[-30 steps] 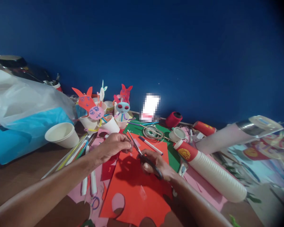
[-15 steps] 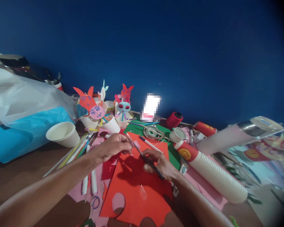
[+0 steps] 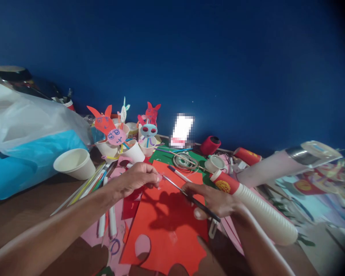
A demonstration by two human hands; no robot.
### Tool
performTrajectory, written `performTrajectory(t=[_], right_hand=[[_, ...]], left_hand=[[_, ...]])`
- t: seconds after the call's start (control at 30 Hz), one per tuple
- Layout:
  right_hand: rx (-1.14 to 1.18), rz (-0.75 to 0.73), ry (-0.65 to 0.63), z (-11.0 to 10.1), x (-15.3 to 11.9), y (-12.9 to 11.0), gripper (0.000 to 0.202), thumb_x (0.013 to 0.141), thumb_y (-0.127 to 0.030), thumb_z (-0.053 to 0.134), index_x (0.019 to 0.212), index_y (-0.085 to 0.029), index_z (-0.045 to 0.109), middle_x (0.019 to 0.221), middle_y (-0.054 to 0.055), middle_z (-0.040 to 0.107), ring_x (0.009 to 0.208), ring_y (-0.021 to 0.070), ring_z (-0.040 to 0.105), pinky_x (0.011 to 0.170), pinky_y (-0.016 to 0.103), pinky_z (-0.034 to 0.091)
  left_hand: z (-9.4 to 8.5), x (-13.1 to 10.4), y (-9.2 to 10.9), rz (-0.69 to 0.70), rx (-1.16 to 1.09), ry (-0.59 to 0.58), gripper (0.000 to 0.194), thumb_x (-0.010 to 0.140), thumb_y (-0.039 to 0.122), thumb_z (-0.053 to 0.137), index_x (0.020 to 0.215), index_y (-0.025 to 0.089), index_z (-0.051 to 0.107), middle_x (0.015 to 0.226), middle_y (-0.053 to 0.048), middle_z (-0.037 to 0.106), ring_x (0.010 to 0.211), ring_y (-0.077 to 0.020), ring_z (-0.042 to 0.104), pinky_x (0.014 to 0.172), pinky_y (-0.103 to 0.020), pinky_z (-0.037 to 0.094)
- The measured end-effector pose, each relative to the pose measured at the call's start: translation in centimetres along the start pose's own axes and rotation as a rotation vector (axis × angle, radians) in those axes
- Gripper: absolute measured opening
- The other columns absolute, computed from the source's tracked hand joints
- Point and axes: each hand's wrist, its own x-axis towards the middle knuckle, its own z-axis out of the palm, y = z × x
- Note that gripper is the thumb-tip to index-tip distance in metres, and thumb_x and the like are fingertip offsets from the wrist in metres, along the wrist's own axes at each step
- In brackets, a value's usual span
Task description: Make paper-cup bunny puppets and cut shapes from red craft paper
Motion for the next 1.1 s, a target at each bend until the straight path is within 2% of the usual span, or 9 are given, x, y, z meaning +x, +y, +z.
performTrajectory(t=[0.07, 0.13, 0.23, 0.27, 0.33, 0.4, 0.57, 0.87, 1.1], right_hand=[[0.12, -0.003, -0.046, -1.3, -1.2, 0.0, 0.04, 0.066, -0.045, 0.062, 0.095, -0.018, 0.051, 0.078, 0.004, 0.054, 0.068, 0.0163, 0.048, 0.062, 0.028, 0.039], [0.294, -0.012, -0.007, -2.0, -1.8, 0.2, 0.045, 0.063, -0.051, 0.062, 0.091, -0.017, 0.052, 0.072, 0.003, 0.051, 0.059, 0.0139, 0.045, 0.052, 0.025, 0.035], [0.431, -0.052, 0.262, -1.7, -1.0, 0.6, 0.041, 0.066, -0.044, 0.064, 0.093, -0.016, 0.052, 0.068, 0.002, 0.049, 0.057, 0.0125, 0.044, 0.05, 0.024, 0.033], [0.477, -0.088, 0.421, -1.2, -0.3, 0.7, 0.038, 0.068, -0.041, 0.063, 0.096, -0.018, 0.049, 0.066, 0.0, 0.049, 0.057, 0.0126, 0.044, 0.052, 0.025, 0.034], [0.559, -0.121, 0.544, 0.3, 1.4, 0.6, 0.039, 0.069, -0.035, 0.064, 0.101, -0.02, 0.046, 0.068, -0.001, 0.05, 0.059, 0.0127, 0.046, 0.055, 0.025, 0.036], [0.6, -0.102, 0.529, 2.0, 2.8, 0.4, 0.038, 0.067, -0.03, 0.066, 0.098, -0.019, 0.046, 0.075, 0.0, 0.053, 0.064, 0.012, 0.048, 0.06, 0.025, 0.037], [0.686, -0.079, 0.449, 4.9, 4.2, 0.1, 0.041, 0.06, -0.024, 0.073, 0.089, -0.019, 0.045, 0.07, -0.003, 0.051, 0.063, 0.0106, 0.048, 0.057, 0.022, 0.039], [0.568, -0.051, 0.439, 6.3, 4.5, 0.6, 0.037, 0.062, -0.014, 0.069, 0.091, -0.019, 0.046, 0.069, -0.003, 0.053, 0.063, 0.0108, 0.049, 0.055, 0.021, 0.04], [0.501, -0.063, 0.528, 7.1, 4.7, 0.5, 0.033, 0.062, -0.007, 0.059, 0.091, -0.017, 0.047, 0.067, -0.003, 0.052, 0.06, 0.0099, 0.048, 0.055, 0.021, 0.04]], left_hand=[[-0.2, -0.2, 0.3, 0.011, 0.014, 0.0, 0.011, 0.064, 0.02, 0.058, 0.054, 0.015, 0.059, 0.053, -0.001, 0.061, 0.052, -0.0101, 0.053, 0.057, -0.023, 0.04], [-0.2, -0.3, 0.5, 0.011, 0.007, -0.003, 0.011, 0.064, 0.02, 0.06, 0.054, 0.015, 0.059, 0.052, -0.001, 0.061, 0.053, -0.0105, 0.053, 0.057, -0.023, 0.04], [0.1, -0.6, 0.7, -0.005, 0.0, -0.029, 0.011, 0.062, 0.02, 0.062, 0.053, 0.016, 0.059, 0.051, 0.0, 0.059, 0.053, -0.0104, 0.053, 0.058, -0.023, 0.04], [0.2, -0.7, 0.6, -0.009, 0.003, -0.048, 0.011, 0.062, 0.02, 0.062, 0.052, 0.016, 0.059, 0.051, 0.0, 0.059, 0.053, -0.0101, 0.052, 0.058, -0.023, 0.039], [0.6, -0.9, 0.4, -0.022, 0.025, -0.09, 0.011, 0.063, 0.02, 0.061, 0.053, 0.016, 0.059, 0.052, 0.001, 0.059, 0.052, -0.0095, 0.051, 0.056, -0.022, 0.038], [0.9, -0.9, -0.1, -0.022, 0.072, -0.129, 0.011, 0.064, 0.021, 0.059, 0.055, 0.016, 0.061, 0.053, 0.0, 0.06, 0.052, -0.0099, 0.051, 0.055, -0.022, 0.037], [1.3, -0.5, -1.5, 0.043, 0.267, -0.218, 0.014, 0.066, 0.023, 0.055, 0.058, 0.015, 0.062, 0.056, -0.001, 0.062, 0.051, -0.0109, 0.05, 0.051, -0.021, 0.033], [1.4, 0.4, -4.2, 0.069, 0.393, -0.276, 0.011, 0.063, 0.017, 0.05, 0.059, 0.014, 0.059, 0.055, 0.0, 0.058, 0.053, -0.0118, 0.05, 0.049, -0.022, 0.032], [1.8, 0.3, -3.8, 0.039, 0.322, -0.27, 0.009, 0.062, 0.017, 0.052, 0.059, 0.014, 0.059, 0.054, 0.002, 0.056, 0.052, -0.0112, 0.049, 0.052, -0.022, 0.034]])
